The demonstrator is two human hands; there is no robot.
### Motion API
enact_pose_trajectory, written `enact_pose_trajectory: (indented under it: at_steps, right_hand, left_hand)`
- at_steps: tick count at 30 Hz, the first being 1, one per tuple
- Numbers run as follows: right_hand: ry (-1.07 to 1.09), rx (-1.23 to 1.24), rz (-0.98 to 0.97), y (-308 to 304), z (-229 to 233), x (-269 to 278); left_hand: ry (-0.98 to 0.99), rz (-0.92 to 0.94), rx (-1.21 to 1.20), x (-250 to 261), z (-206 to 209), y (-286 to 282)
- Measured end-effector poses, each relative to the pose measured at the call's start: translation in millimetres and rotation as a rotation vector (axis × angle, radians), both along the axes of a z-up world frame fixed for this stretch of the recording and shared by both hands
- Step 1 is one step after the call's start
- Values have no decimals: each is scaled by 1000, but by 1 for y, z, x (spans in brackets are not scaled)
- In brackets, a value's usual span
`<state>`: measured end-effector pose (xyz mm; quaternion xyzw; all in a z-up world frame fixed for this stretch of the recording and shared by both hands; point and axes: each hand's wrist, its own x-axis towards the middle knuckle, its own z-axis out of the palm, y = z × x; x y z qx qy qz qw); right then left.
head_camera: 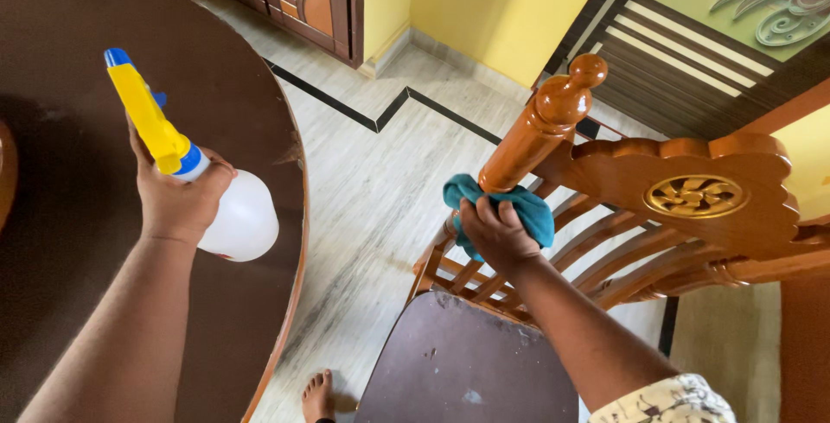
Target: The person cleans a wooden chair by spraying a cleaning solution from a spray bottle and wiping the surfaces with a cloth. The person wipes the backrest, seat, and legs of the chair.
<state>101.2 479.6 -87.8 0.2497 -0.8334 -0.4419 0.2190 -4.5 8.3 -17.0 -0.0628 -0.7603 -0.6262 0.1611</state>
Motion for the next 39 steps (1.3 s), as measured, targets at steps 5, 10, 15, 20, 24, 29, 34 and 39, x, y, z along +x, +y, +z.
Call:
enact_pose_trajectory:
  at_steps: [5, 10, 15, 20, 24, 29, 34, 39]
  right_hand:
    - [-144, 103, 15, 6, -10, 1]
    - [-325, -9, -37, -17, 14, 4]
    - [-73, -400, -38, -41, 34, 5]
    - [-65, -314, -172, -37, 14, -9]
    - [-111, -255, -166, -31, -2, -9]
    - [-41, -242, -103, -29, -22, -15]
    - [-61, -128, -75, -27, -47, -16]
    - [-103, -44, -100, -26, -98, -21]
  left_hand:
    - [2, 7, -38, 0, 3, 1]
    - [-3, -2, -24, 0, 2, 0]
    - [65, -7, -35, 1, -4, -1]
    - [-50, 5, 13, 6, 7, 3]
    - [-46, 14, 2, 10, 8, 4]
    - [-41, 42, -55, 14, 15, 6]
    - [-79, 59, -221, 19, 26, 7]
    - [-80, 21, -162, 18, 20, 5]
